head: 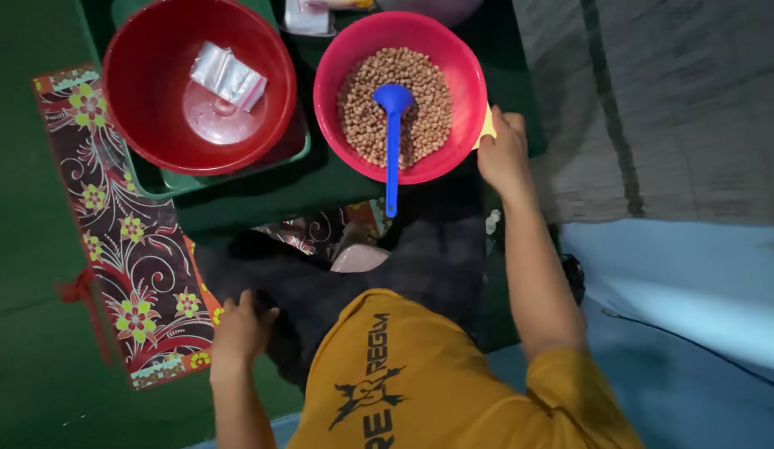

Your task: Filling small plastic bags with peanuts using a spoon

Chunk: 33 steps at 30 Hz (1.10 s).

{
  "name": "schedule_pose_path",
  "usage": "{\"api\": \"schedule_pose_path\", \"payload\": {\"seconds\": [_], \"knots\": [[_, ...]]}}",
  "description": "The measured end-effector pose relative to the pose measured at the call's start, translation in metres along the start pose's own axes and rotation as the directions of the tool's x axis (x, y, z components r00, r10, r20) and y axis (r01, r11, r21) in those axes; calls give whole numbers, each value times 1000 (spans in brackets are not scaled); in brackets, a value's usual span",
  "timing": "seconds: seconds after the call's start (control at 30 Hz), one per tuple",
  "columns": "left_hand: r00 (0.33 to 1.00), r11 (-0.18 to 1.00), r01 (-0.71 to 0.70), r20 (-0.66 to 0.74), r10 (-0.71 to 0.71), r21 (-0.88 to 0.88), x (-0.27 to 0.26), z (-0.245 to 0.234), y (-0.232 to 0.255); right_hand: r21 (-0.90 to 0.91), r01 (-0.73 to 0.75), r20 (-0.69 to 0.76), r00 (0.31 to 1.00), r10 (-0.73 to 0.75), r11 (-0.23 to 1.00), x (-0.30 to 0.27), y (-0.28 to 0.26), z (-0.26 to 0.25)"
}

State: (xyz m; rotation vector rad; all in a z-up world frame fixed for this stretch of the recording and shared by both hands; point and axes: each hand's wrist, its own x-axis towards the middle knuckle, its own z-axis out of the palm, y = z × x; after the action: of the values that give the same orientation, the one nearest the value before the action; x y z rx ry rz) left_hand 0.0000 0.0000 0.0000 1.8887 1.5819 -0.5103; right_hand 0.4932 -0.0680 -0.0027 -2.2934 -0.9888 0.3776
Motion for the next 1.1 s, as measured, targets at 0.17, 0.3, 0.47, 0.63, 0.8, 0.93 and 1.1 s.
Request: {"api": "schedule_pose_path", "payload": {"seconds": [0.17,0.3,0.47,0.63,0.8,0.93,1.1], "knots": [[1000,996,-18,17,16,83,-3,-5,11,-62,-1,-76,997,-3,998,-6,10,10],[988,977,-139,93,125,163,-4,-12,15,63,75,-286,957,-54,995,-26,2,1],[872,867,-489,-59,486,-94,-32,-82,64,-32,353,-422,843,-333,935,-84,-72,-37],[620,630,-759,-474,625,-163,-26,-129,99,-176,689,-178,681,-711,704,-108,-106,-28],[315,594,-789,-727,611,158,75,-166,111,-249,822,74,542,-837,511,-89,-126,-6],[461,705,-684,-638,617,188,154,-179,135,-254,839,88,515,-853,481,-77,-120,4],[505,648,-599,-407,761,470,180,-186,156,-246,807,-72,537,-841,536,-81,-125,-7]]}}
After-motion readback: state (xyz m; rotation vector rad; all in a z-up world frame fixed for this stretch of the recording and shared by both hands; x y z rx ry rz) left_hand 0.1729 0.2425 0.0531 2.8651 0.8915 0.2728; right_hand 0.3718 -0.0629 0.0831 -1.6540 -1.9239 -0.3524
